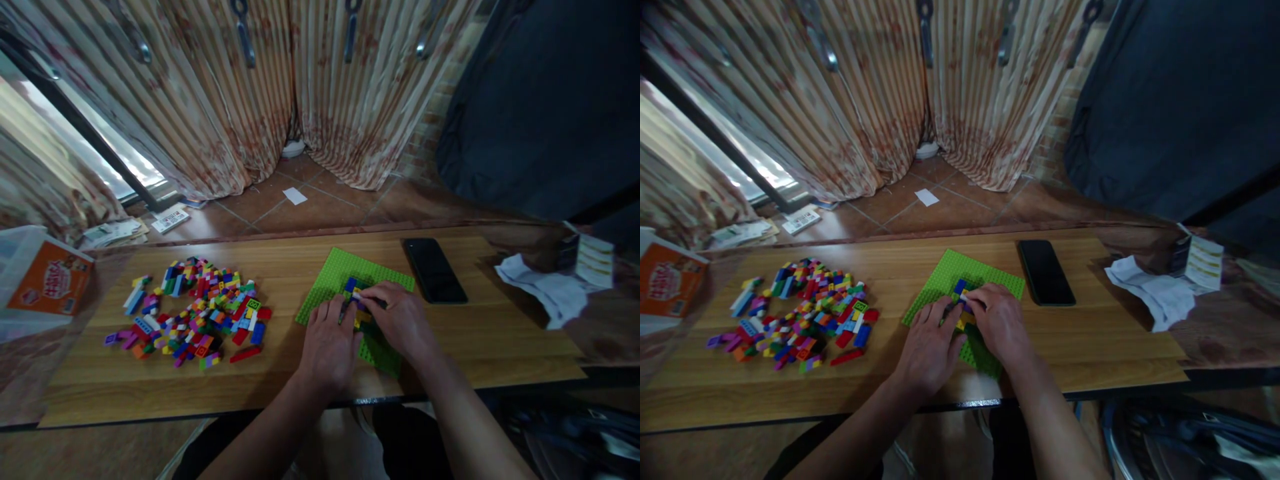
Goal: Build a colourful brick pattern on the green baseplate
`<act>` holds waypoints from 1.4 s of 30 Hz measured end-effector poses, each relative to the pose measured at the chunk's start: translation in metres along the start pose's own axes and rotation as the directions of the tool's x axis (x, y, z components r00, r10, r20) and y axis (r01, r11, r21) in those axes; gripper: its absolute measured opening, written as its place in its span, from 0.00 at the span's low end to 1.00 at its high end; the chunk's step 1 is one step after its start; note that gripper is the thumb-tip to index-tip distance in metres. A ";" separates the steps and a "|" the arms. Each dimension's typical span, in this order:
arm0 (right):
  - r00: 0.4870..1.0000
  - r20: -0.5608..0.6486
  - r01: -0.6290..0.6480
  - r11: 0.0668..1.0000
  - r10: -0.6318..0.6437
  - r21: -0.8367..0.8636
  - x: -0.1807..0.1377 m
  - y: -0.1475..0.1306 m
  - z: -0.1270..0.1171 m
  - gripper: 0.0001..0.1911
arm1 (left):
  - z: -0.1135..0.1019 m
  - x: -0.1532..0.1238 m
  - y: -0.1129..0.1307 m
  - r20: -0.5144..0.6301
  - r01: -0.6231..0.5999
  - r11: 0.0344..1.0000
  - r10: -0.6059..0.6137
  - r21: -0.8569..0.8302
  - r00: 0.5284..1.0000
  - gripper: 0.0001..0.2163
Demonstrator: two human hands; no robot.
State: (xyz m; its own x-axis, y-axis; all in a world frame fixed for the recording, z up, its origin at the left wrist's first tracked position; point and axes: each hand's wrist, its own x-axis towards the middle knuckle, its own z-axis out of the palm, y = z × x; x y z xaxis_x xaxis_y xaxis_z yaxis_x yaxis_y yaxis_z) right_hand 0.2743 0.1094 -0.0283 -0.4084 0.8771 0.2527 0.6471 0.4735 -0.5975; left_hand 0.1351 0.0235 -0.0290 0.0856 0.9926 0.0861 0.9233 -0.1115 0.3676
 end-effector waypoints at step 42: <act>0.997 -0.001 0.077 0.997 -0.077 -0.015 0.004 0.002 0.005 0.09 | 0.002 0.001 0.002 0.030 0.009 0.999 -0.010 0.043 0.999 0.22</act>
State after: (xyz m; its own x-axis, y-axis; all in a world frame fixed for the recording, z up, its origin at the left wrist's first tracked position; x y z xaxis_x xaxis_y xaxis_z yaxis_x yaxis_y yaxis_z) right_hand 0.2709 0.1132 -0.0325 -0.4564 0.8382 0.2984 0.6236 0.5406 -0.5648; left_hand 0.1380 0.0243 -0.0295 0.0879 0.9946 0.0544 0.9392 -0.1009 0.3283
